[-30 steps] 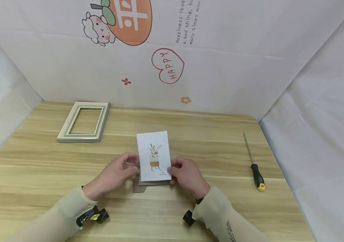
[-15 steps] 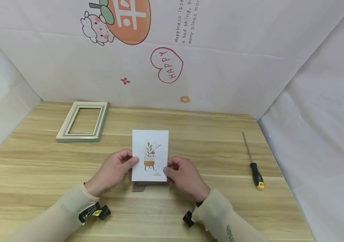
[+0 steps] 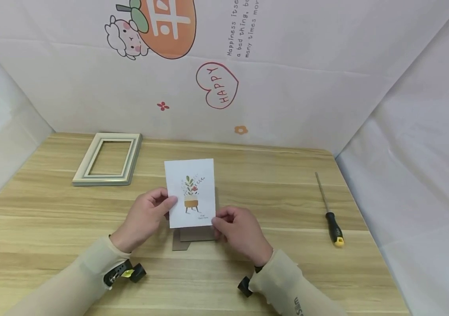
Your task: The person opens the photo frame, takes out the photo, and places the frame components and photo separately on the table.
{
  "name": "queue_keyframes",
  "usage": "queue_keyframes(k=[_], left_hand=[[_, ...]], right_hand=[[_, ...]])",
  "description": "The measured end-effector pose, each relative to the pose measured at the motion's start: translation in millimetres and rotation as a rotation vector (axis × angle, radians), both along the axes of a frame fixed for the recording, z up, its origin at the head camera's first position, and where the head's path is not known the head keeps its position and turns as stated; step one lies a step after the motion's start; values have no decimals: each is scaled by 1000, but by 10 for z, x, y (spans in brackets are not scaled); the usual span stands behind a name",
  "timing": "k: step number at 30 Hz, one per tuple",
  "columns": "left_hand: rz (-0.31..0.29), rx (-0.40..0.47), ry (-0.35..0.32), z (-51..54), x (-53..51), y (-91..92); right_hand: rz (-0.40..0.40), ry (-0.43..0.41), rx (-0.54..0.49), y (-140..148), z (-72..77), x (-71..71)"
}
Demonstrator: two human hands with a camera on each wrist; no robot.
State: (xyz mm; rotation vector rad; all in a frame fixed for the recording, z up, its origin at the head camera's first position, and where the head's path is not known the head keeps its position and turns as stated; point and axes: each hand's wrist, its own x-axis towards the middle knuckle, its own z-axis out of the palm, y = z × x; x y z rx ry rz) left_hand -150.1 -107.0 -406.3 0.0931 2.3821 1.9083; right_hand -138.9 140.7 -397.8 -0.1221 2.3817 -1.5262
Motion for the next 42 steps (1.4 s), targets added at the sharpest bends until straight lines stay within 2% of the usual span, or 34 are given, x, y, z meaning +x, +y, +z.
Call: queue_keyframes(k=[5, 8, 10, 12, 16, 19, 21, 25, 28, 32, 35, 42], left_hand=[[9, 31, 24, -24, -15, 1], [16, 49, 45, -39, -24, -13], [13, 12, 74, -47, -25, -35], [5, -66, 116, -50, -22, -62], [-3, -296, 226, -65, -10, -123], [-3, -448, 291, -86, -11, -158], [-4, -542, 312, -95, -16, -176], [-27, -753, 272, -121, -32, -207], [-66, -859, 208, -136, -30, -227], [-106, -917, 146, -141, -11, -251], [-114, -950, 118, -144, -7, -266], [-106, -1000, 107, -109, -36, -298]], right_hand=[[-116, -7, 3, 4, -4, -49], [-135, -1, -16, 55, -26, -115], [-144, 0, -25, 107, -38, -179], [-156, 7, -35, 171, -46, -259], [-187, 22, -35, 286, -62, -440], [-214, 32, 10, 345, -77, -569], [-231, 32, 50, 365, -89, -652], [-244, 19, 104, 372, -124, -816], [-262, -23, 116, 365, -160, -940], [-276, -76, 123, 362, -203, -1106], [-271, -79, 127, 359, -212, -1219], [-247, -62, 162, 336, -228, -1429]])
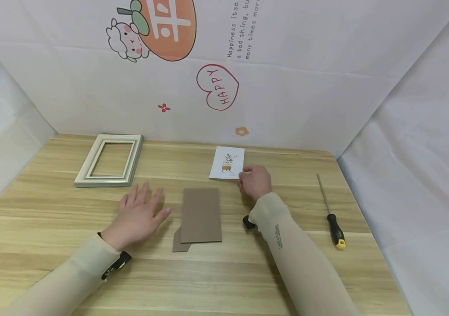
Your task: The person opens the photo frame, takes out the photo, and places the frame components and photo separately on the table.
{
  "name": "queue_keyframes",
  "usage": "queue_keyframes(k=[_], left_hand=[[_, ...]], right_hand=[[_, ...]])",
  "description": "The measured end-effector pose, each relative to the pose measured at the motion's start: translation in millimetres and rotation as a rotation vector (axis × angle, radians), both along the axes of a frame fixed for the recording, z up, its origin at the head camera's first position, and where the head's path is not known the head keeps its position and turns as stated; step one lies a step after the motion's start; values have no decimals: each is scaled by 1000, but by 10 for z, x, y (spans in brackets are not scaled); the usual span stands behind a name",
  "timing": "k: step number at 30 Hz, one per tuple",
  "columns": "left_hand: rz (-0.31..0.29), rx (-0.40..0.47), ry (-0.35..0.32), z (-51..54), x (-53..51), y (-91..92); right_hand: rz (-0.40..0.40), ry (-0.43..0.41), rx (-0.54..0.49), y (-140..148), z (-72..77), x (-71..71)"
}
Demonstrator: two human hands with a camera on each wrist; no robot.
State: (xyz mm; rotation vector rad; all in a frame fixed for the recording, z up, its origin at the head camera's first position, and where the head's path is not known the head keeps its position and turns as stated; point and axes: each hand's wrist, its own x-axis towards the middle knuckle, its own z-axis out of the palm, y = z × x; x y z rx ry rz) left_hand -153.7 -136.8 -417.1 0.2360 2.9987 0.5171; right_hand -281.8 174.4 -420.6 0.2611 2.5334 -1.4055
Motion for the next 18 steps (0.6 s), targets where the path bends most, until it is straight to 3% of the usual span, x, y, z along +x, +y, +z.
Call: queue_keyframes(k=[8, 18], left_hand=[[8, 0, -4, -22, -32, -30], [8, 5, -26, -14, -17, -58]], right_hand=[[45, 74, 110, -23, -51, -136], [123, 95, 264, -44, -49, -101]])
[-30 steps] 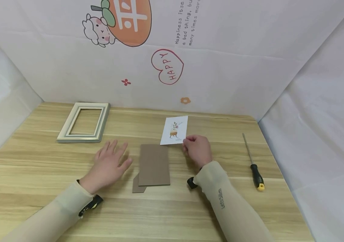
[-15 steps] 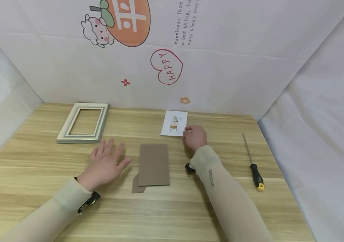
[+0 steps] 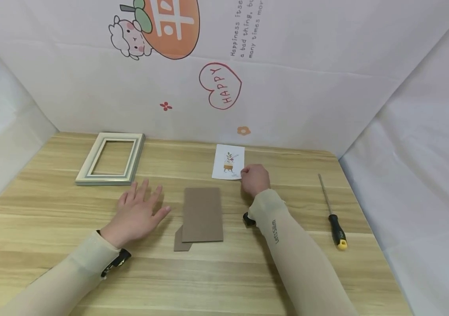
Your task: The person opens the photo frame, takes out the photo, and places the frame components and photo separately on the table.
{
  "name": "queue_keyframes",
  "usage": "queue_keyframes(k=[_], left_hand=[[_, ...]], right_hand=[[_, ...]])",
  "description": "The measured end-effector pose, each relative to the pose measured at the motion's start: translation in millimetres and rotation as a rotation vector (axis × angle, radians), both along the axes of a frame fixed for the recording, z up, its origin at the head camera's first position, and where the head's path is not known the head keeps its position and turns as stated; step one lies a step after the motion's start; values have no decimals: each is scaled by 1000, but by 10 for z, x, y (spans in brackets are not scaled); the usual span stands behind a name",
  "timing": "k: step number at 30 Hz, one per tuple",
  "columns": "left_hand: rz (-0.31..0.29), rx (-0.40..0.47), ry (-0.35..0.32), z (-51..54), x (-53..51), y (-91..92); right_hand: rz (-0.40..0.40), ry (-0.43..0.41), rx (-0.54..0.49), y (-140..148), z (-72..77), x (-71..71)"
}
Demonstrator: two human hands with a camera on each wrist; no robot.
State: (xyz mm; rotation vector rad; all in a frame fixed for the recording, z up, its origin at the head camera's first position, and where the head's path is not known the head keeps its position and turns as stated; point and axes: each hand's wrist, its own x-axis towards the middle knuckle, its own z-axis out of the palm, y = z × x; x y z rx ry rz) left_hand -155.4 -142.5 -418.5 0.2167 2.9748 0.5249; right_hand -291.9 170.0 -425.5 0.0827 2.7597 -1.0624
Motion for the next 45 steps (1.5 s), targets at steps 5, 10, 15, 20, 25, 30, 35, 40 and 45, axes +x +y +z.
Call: queue_keyframes(k=[5, 10, 15, 20, 25, 30, 35, 40, 45], left_hand=[[-21, 14, -37, -5, 0, 15], [-39, 39, -53, -15, 0, 32], [-42, 43, -53, -16, 6, 30], [-47, 39, -58, 4, 15, 33], [-56, 32, -70, 25, 24, 41], [-114, 39, -55, 35, 72, 112], [-356, 21, 25, 11, 182, 310], [-594, -47, 9, 14, 309, 505], [-652, -101, -28, 20, 375, 580]], right_hand=[[2, 8, 7, -24, 6, 8], [-16, 30, 47, -20, 10, 20], [9, 48, 74, -30, 23, 44], [48, 45, 116, -52, 67, 84], [68, 43, 138, -64, 152, 184], [107, 37, 142, -46, 221, 343], [215, 29, 148, -67, 204, 543], [342, 86, 220, -102, 185, 776], [394, 135, 274, -94, 208, 955]])
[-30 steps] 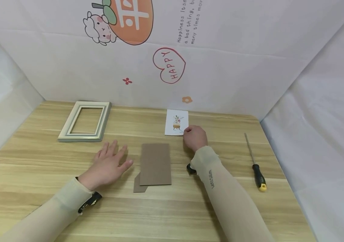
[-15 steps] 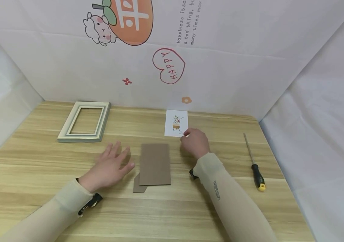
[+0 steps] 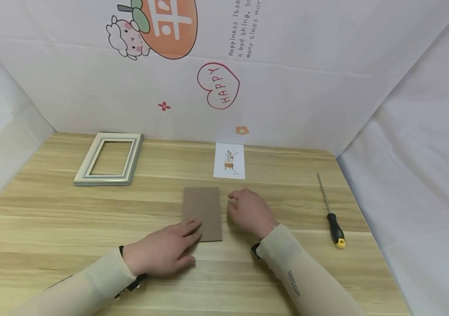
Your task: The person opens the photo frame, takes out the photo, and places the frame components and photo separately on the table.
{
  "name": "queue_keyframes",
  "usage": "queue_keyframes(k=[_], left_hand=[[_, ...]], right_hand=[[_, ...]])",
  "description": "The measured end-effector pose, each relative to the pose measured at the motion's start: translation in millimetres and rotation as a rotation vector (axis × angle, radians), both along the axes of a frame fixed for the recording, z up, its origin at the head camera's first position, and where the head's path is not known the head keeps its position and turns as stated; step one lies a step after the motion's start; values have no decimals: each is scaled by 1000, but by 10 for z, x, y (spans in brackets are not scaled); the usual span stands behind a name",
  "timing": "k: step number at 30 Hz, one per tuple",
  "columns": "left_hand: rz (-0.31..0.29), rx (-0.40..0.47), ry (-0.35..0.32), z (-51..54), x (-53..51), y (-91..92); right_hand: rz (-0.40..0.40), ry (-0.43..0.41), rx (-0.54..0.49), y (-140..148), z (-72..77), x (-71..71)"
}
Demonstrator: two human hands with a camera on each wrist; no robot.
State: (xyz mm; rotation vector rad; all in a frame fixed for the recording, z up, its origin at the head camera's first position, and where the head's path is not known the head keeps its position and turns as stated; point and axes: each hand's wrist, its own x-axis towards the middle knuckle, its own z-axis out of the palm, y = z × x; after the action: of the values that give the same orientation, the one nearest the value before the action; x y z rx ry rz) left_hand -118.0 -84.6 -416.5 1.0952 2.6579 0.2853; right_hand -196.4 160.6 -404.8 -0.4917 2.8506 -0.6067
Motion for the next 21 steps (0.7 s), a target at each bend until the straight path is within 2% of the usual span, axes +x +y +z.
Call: queue_keyframes(k=[4, 9, 16, 21], left_hand=[[27, -6, -12, 33, 3, -8], [57, -1, -12, 61, -32, -93], [102, 46, -1, 21, -167, -293], [151, 79, -62, 17, -262, -447]], right_hand=[[21, 41, 7, 39, -22, 78], [23, 43, -19, 83, -31, 133], [-14, 23, -50, 146, -69, 173], [-43, 13, -43, 210, -86, 214]])
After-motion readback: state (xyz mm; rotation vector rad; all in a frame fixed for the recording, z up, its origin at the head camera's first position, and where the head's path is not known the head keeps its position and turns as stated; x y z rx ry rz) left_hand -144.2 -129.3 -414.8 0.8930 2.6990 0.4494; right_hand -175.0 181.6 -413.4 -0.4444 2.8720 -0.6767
